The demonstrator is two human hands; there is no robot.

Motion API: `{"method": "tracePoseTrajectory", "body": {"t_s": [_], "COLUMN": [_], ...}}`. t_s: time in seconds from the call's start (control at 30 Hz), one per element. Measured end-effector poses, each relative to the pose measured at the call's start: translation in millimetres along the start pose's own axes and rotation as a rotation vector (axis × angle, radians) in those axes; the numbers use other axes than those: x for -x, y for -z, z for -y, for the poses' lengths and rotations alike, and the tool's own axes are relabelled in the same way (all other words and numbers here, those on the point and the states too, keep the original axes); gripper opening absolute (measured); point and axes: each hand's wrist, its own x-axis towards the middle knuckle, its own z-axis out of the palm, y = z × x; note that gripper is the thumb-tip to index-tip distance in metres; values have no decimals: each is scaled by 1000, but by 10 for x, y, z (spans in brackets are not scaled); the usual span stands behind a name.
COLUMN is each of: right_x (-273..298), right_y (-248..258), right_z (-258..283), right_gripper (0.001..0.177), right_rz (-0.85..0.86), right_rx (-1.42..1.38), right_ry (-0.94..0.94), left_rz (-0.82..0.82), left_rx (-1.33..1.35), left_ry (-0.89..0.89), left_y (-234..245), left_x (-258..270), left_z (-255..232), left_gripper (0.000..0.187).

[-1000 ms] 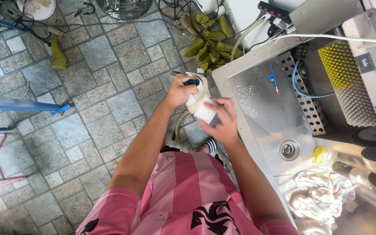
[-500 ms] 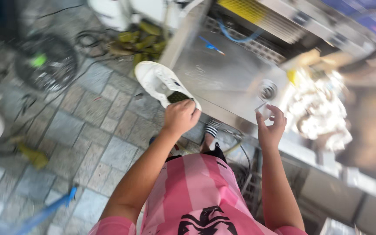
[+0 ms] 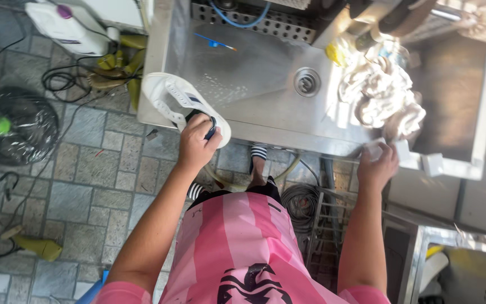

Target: The person cleans a white sneaker by first scrubbing it with a white sponge, then spraying it with a blue handheld spray gun, and finally wiping it with a white cloth. The person handles the shoe and cleaning tools over a stainless steel sink.

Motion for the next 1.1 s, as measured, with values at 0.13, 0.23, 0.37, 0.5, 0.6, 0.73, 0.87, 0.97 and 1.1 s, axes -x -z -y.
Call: {"method": "tracePoseTrajectory", "body": {"t_s": [0.13, 0.23, 0.37, 0.5, 0.6, 0.73, 0.87, 0.97, 1.1], "right_x": [71, 206, 331, 303, 290, 277, 260, 198, -92], "right_y": [119, -97, -351, -424, -434, -464, -500, -481, -455], "right_z": [713, 1581, 2739, 3405, 3594, 3573, 3376, 3199, 3035], "right_gripper": [40, 36, 60, 84, 88, 79, 76, 80, 83], "right_rz": [-136, 309, 1211, 1636, 1669, 1432, 1227, 1152, 1141], "right_rx": [96, -628, -1521, -1586, -1609, -1608, -1699, -1724, -1546], "right_ry": [199, 52, -289, -479, -468, -518, -441, -409, -182], "left_rz": [-42, -52, 26, 139, 212, 229, 315, 309, 240], "left_rx": [227, 346, 500, 593, 411, 202, -129, -40, 93], "left_ry": [14, 105, 112, 95, 128, 424, 563, 663, 671], "left_y": [256, 403, 516, 693, 925, 1012, 685, 427, 157], "left_x": [-77, -9, 103, 230, 231, 133, -150, -341, -472], "left_z": [-71, -120, -218, -286, -319, -441, -445, -359, -171], "left_gripper": [16, 19, 26, 29, 34, 29, 49, 46, 32]}}
